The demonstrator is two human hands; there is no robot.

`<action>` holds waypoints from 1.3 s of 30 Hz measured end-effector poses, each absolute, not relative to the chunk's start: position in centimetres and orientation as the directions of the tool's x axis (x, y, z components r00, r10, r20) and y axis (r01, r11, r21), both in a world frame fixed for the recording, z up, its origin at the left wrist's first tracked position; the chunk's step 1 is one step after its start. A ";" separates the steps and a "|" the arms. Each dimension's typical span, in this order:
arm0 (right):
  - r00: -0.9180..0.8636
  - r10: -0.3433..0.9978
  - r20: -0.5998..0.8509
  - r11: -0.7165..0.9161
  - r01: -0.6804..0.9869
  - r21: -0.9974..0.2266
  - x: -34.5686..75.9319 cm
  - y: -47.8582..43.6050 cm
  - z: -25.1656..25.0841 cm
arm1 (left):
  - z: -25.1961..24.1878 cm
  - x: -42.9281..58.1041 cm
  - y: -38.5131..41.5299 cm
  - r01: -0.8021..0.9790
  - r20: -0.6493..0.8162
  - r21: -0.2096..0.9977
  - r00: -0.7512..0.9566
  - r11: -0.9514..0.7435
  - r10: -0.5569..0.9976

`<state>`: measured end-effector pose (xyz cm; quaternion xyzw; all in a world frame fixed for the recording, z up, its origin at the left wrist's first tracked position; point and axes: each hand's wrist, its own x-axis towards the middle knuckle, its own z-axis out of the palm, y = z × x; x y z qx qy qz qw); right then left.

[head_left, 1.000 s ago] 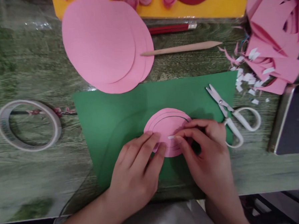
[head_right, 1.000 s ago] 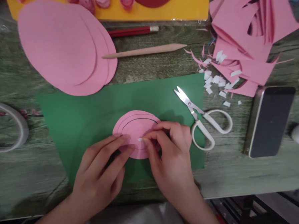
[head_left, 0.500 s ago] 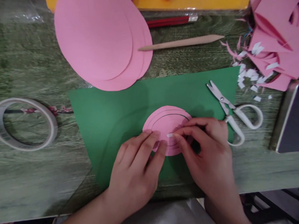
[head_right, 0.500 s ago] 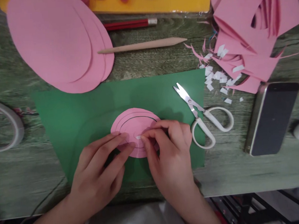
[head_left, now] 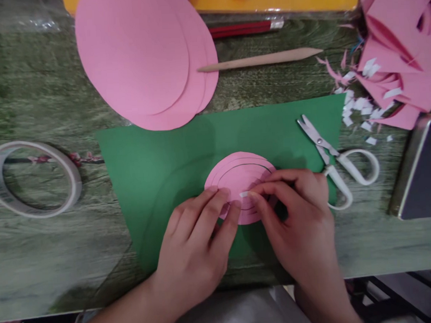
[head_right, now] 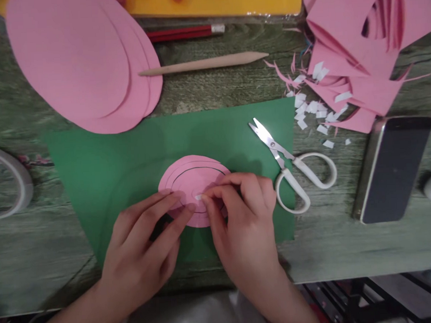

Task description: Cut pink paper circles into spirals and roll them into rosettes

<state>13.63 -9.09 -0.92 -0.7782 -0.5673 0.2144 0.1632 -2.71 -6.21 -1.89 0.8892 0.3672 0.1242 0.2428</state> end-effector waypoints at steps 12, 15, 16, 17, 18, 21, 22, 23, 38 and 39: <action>0.265 0.954 -0.143 -0.300 0.817 -0.493 13.6 -9.2 -1.0 | -1.9 -2.6 -6.2 0.585 0.058 0.518 0.705 -0.625 0.707; 0.264 0.954 -0.144 -0.300 0.820 -0.488 13.5 -9.2 -1.0 | -1.8 -2.6 -6.2 0.580 0.060 0.518 0.708 -0.628 0.703; 0.263 0.954 -0.145 -0.300 0.821 -0.486 13.5 -9.2 -1.0 | -1.8 -2.6 -6.2 0.581 0.060 0.517 0.708 -0.628 0.704; 0.263 0.954 -0.145 -0.300 0.822 -0.484 13.5 -9.2 -0.9 | -1.8 -2.6 -6.2 0.583 0.055 0.517 0.708 -0.627 0.704; 0.261 0.955 -0.143 -0.298 0.824 -0.483 13.5 -9.2 -0.9 | -1.9 -2.5 -6.2 0.586 0.054 0.514 0.707 -0.627 0.705; 0.256 0.958 -0.132 -0.288 0.827 -0.483 13.5 -9.1 -0.9 | -1.9 -2.4 -6.2 0.603 0.040 0.493 0.705 -0.628 0.708; 0.255 0.958 -0.131 -0.287 0.828 -0.483 13.5 -9.1 -1.0 | -1.9 -2.3 -6.2 0.611 0.036 0.481 0.703 -0.629 0.710; 0.256 0.958 -0.132 -0.288 0.828 -0.481 13.5 -9.1 -1.0 | -1.9 -2.3 -6.2 0.617 0.035 0.467 0.702 -0.633 0.711; 0.216 0.968 -0.130 -0.252 0.811 -0.528 13.5 -10.1 0.6 | -1.9 -1.6 -7.2 0.666 0.029 0.332 0.700 -0.668 0.713; 0.229 0.967 -0.111 -0.253 0.820 -0.513 13.5 -10.3 0.9 | -1.9 -1.6 -7.3 0.669 0.030 0.327 0.698 -0.667 0.715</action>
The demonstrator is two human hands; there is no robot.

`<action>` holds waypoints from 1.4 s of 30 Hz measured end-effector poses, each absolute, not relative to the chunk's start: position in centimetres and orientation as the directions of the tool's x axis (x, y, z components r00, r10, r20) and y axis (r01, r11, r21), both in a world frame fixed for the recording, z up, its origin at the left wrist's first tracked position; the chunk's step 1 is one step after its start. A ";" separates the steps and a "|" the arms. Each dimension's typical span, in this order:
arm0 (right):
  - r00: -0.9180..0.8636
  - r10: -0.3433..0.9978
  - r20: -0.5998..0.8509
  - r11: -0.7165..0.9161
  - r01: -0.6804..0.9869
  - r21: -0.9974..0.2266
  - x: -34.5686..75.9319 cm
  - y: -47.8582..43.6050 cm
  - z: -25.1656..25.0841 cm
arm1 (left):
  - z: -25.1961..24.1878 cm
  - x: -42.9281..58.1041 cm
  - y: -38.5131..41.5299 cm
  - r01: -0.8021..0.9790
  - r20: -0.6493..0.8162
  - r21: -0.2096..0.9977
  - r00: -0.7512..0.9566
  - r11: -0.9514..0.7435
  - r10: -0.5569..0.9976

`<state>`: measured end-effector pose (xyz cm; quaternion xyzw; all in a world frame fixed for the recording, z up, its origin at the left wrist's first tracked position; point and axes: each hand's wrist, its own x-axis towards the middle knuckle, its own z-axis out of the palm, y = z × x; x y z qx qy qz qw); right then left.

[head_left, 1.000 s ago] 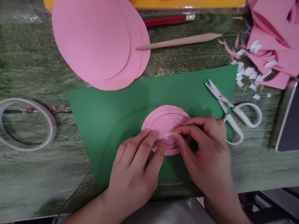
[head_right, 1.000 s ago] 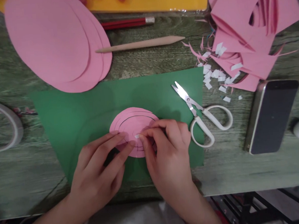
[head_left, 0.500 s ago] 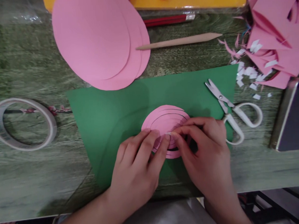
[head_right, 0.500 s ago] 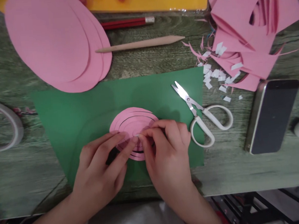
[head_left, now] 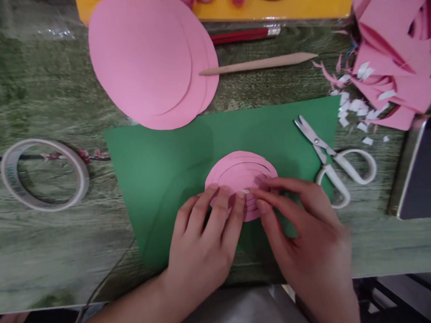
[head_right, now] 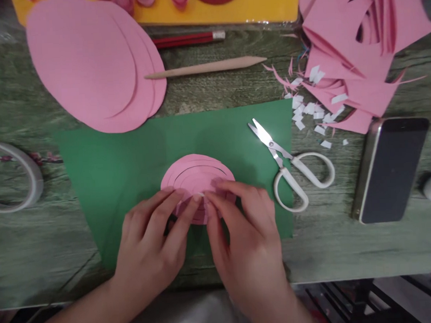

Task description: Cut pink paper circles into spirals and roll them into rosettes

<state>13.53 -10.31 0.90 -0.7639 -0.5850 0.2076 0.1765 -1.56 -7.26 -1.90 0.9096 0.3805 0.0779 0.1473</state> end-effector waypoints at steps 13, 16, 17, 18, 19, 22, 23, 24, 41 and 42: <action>0.083 0.996 0.038 -0.056 0.887 -0.458 13.5 -12.2 -1.3 | -1.9 -1.2 -7.5 0.679 0.072 0.240 0.700 -0.694 0.710; 0.092 0.995 0.033 -0.071 0.911 -0.407 13.4 -12.1 -1.6 | -1.9 -1.1 -7.5 0.686 0.071 0.223 0.697 -0.693 0.713; 0.095 0.995 0.033 -0.076 0.923 -0.378 13.4 -12.2 -1.6 | -1.9 -1.0 -7.5 0.688 0.074 0.217 0.696 -0.693 0.714; 0.095 0.995 0.037 -0.077 0.937 -0.342 13.4 -12.2 -1.6 | -1.9 -1.0 -7.6 0.689 0.077 0.212 0.695 -0.693 0.715; 0.093 0.995 0.044 -0.076 0.950 -0.301 13.5 -12.3 -1.5 | -1.9 -1.0 -7.6 0.690 0.080 0.205 0.695 -0.694 0.714; 0.069 0.995 0.070 -0.054 0.979 -0.198 13.6 -12.3 -1.6 | -1.9 -1.0 -7.7 0.698 0.090 0.186 0.689 -0.692 0.719; 0.057 0.995 0.077 -0.043 0.983 -0.177 13.7 -12.2 -1.6 | -1.9 -1.0 -7.7 0.701 0.093 0.181 0.686 -0.690 0.722; 0.046 0.996 0.082 -0.032 0.986 -0.162 13.7 -12.1 -1.7 | -2.0 -0.9 -7.7 0.704 0.096 0.178 0.683 -0.688 0.724; -0.001 0.992 0.125 0.015 0.994 -0.112 13.3 -12.5 -2.0 | -2.3 -0.3 -8.9 0.724 0.216 0.098 0.655 -0.683 0.724; -0.003 0.992 0.125 0.017 0.994 -0.111 13.2 -12.6 -1.9 | -2.3 -0.3 -9.0 0.727 0.235 0.097 0.647 -0.680 0.725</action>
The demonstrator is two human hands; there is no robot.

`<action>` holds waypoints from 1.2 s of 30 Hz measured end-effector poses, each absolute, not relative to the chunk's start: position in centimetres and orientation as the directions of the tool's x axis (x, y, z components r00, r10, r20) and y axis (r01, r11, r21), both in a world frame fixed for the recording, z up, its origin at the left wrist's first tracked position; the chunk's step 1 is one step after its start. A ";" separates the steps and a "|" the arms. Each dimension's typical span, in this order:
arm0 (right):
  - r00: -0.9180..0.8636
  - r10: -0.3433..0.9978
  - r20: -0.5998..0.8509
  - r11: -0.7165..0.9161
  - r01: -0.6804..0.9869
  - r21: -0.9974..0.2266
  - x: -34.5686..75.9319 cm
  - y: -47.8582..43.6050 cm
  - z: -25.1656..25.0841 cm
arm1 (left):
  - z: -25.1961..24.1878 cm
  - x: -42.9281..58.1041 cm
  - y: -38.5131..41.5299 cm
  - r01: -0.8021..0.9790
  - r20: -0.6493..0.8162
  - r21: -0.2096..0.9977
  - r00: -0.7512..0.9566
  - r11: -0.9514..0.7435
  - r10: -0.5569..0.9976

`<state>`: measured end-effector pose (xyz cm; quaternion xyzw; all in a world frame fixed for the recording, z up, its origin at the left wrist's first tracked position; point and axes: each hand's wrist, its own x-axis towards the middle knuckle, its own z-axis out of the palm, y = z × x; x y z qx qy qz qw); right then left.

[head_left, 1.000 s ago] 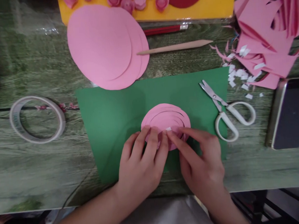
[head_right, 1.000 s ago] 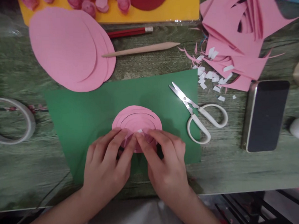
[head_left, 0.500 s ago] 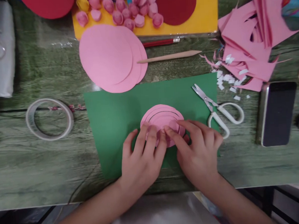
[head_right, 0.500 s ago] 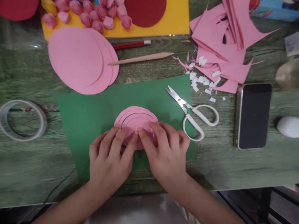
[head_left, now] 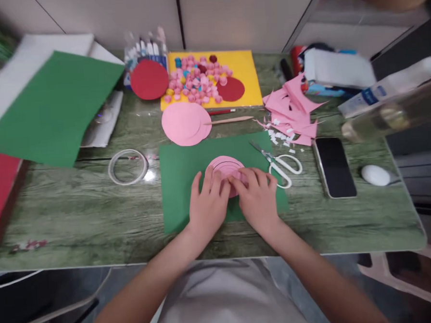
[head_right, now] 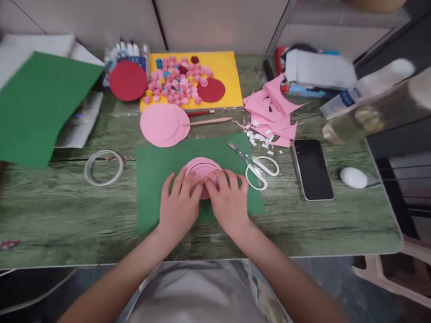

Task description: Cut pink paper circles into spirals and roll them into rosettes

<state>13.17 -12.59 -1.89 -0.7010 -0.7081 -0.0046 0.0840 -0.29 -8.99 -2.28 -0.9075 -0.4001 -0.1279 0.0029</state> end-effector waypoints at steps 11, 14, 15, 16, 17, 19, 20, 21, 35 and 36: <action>-0.122 0.970 0.208 0.145 0.984 -0.101 13.2 -13.4 -2.2 | -2.5 -1.2 -8.3 0.717 0.254 0.337 0.555 -0.611 0.792; -0.116 0.967 0.229 0.142 0.985 -0.102 12.8 -13.5 -2.8 | -1.8 -1.0 -6.0 0.785 0.126 0.426 0.442 -0.451 0.888; -0.115 0.964 0.241 0.142 0.985 -0.098 12.8 -13.5 -2.9 | -1.5 -0.8 -5.2 0.794 0.105 0.429 0.430 -0.431 0.897; -0.115 0.961 0.253 0.143 0.985 -0.095 12.7 -13.6 -3.0 | -1.1 -0.5 -4.3 0.796 0.091 0.430 0.431 -0.425 0.898; -0.115 0.958 0.264 0.144 0.985 -0.092 12.6 -13.7 -3.0 | -0.6 -0.2 -3.6 0.796 0.065 0.432 0.441 -0.424 0.895; -0.116 0.952 0.283 0.146 0.986 -0.085 12.6 -13.8 -2.9 | 0.5 0.4 -2.4 0.790 -0.017 0.443 0.480 -0.424 0.877; -0.116 0.949 0.292 0.145 0.986 -0.081 12.6 -13.9 -2.9 | 1.1 0.8 -2.1 0.787 -0.052 0.449 0.495 -0.422 0.867; -0.117 0.947 0.299 0.146 0.986 -0.077 12.5 -13.9 -2.8 | 1.7 1.1 -1.8 0.787 -0.077 0.455 0.500 -0.416 0.863; -0.146 0.942 0.303 0.175 0.982 -0.070 12.7 -13.7 -3.0 | 0.8 0.0 -0.3 0.655 -0.168 0.710 0.513 -0.257 0.842; -0.161 0.941 0.297 0.190 0.979 -0.071 12.8 -13.5 -3.0 | 0.4 -0.3 -0.2 0.625 -0.149 0.741 0.507 -0.244 0.849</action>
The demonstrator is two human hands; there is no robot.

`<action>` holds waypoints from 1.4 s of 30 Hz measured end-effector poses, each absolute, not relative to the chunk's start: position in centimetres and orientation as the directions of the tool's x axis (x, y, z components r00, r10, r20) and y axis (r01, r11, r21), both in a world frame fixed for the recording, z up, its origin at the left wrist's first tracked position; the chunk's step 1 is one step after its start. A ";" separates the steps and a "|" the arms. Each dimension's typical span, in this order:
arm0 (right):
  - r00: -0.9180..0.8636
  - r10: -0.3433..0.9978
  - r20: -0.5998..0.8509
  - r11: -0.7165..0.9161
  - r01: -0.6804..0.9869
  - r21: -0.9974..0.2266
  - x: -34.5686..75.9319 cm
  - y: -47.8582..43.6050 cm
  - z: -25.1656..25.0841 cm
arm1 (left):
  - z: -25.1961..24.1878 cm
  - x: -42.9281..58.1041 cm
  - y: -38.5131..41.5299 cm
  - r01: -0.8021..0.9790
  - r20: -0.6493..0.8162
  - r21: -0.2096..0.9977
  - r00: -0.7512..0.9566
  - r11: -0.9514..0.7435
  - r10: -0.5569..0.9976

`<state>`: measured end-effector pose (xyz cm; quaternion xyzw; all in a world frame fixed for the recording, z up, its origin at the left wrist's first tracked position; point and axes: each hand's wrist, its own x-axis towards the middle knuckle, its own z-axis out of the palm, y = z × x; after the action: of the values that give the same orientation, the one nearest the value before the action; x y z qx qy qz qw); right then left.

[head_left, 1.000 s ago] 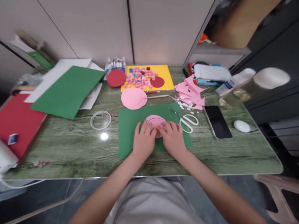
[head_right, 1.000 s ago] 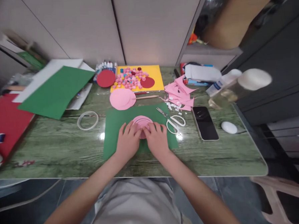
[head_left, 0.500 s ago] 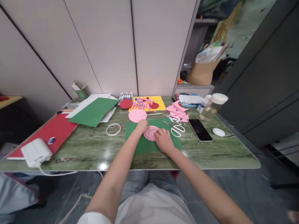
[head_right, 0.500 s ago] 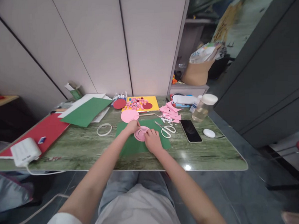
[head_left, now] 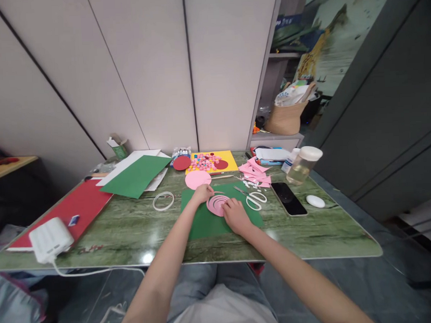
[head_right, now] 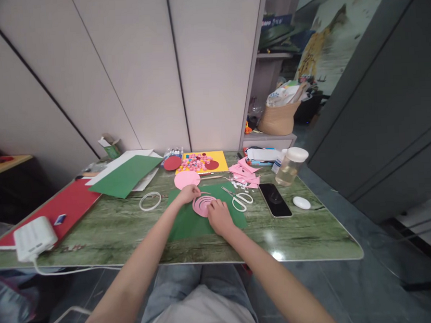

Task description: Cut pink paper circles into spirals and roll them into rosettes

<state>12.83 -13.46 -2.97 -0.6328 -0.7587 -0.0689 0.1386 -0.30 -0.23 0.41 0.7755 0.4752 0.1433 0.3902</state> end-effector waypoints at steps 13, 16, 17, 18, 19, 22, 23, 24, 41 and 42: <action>-0.103 0.964 0.245 0.189 0.915 -0.358 15.5 -9.1 -3.2 | -2.4 -0.6 -1.4 0.080 -0.113 0.993 0.486 0.085 0.867; 0.084 0.945 0.317 0.119 0.812 -0.571 17.1 -9.3 -1.9 | -2.1 -0.5 -1.7 -0.006 -0.209 0.972 0.448 0.237 0.869; 0.135 0.939 0.316 0.087 0.797 -0.598 17.6 -9.4 -1.4 | -2.0 -0.5 -1.8 -0.022 -0.225 0.965 0.437 0.260 0.871; 0.160 0.941 0.297 0.059 0.790 -0.610 18.2 -9.4 -1.0 | -1.9 -0.5 -1.9 -0.028 -0.243 0.959 0.430 0.282 0.869; 0.187 0.940 0.285 0.026 0.796 -0.605 18.6 -9.3 -0.6 | -1.7 -0.5 -2.0 -0.034 -0.251 0.956 0.415 0.290 0.874; 0.238 0.931 0.278 -0.052 0.838 -0.543 19.8 -9.0 0.2 | -1.3 -0.6 -2.2 -0.043 -0.262 0.952 0.403 0.304 0.877; 0.232 0.931 0.281 -0.056 0.852 -0.520 20.2 -8.9 0.3 | -1.1 -0.7 -2.2 -0.055 -0.262 0.950 0.398 0.308 0.879; 0.221 0.935 0.277 -0.059 0.868 -0.493 20.6 -8.9 0.5 | -1.0 -0.7 -2.2 -0.066 -0.261 0.948 0.395 0.311 0.881; 0.145 0.925 -0.352 -0.329 0.770 -0.547 23.4 -9.6 2.6 | -1.0 -1.1 -1.8 -0.147 -0.253 0.939 0.318 0.311 0.914; 0.082 0.931 -0.356 -0.313 0.681 -0.662 23.2 -9.6 2.8 | -1.0 -1.1 -1.8 -0.149 -0.255 0.938 0.316 0.313 0.914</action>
<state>23.17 -9.56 2.77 -0.7166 -0.5623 0.3780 0.1655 -1.08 -1.80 -1.02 0.4382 0.4364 0.3891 0.6827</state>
